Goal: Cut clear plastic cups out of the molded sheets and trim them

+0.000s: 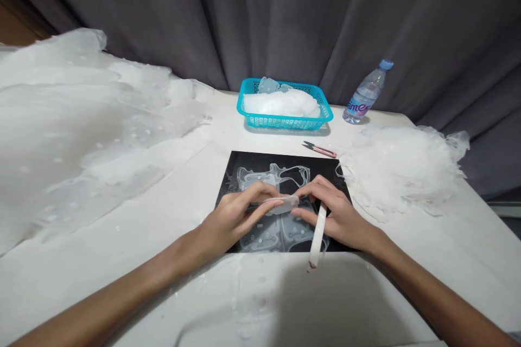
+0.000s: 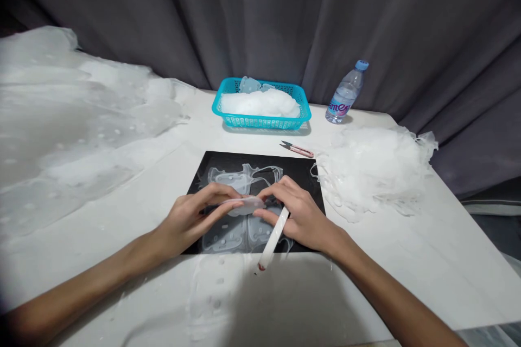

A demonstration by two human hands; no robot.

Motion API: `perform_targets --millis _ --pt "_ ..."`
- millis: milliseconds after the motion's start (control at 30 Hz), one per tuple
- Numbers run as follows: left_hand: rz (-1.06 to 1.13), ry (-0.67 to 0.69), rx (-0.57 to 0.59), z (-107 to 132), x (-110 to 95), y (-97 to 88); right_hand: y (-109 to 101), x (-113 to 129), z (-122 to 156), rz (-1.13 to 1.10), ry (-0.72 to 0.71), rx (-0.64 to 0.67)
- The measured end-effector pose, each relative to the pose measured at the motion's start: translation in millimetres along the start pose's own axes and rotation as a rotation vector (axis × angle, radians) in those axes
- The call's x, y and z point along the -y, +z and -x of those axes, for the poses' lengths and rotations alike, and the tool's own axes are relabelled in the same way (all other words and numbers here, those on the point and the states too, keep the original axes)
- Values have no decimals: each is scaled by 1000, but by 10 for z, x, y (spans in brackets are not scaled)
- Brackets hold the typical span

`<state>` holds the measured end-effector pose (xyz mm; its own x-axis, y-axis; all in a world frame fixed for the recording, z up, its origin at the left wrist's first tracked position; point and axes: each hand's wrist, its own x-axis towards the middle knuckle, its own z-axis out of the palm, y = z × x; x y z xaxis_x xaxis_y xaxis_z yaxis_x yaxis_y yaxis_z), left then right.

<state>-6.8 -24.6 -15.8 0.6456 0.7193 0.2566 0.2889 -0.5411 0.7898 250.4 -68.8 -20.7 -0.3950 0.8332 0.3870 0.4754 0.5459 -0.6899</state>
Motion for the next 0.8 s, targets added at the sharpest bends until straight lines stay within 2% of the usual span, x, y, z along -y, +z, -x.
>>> perform_targets --millis 200,400,567,800 --pt "20 3 10 5 -6 13 37 -50 17 -15 59 23" --pt "35 -28 -37 -38 -17 33 27 6 -10 -8 40 -63" --pt "-37 -48 70 -26 -80 38 42 78 -15 -1 -25 -84" --pt "167 -36 23 -59 -39 29 -33 92 -28 31 -45 -117"
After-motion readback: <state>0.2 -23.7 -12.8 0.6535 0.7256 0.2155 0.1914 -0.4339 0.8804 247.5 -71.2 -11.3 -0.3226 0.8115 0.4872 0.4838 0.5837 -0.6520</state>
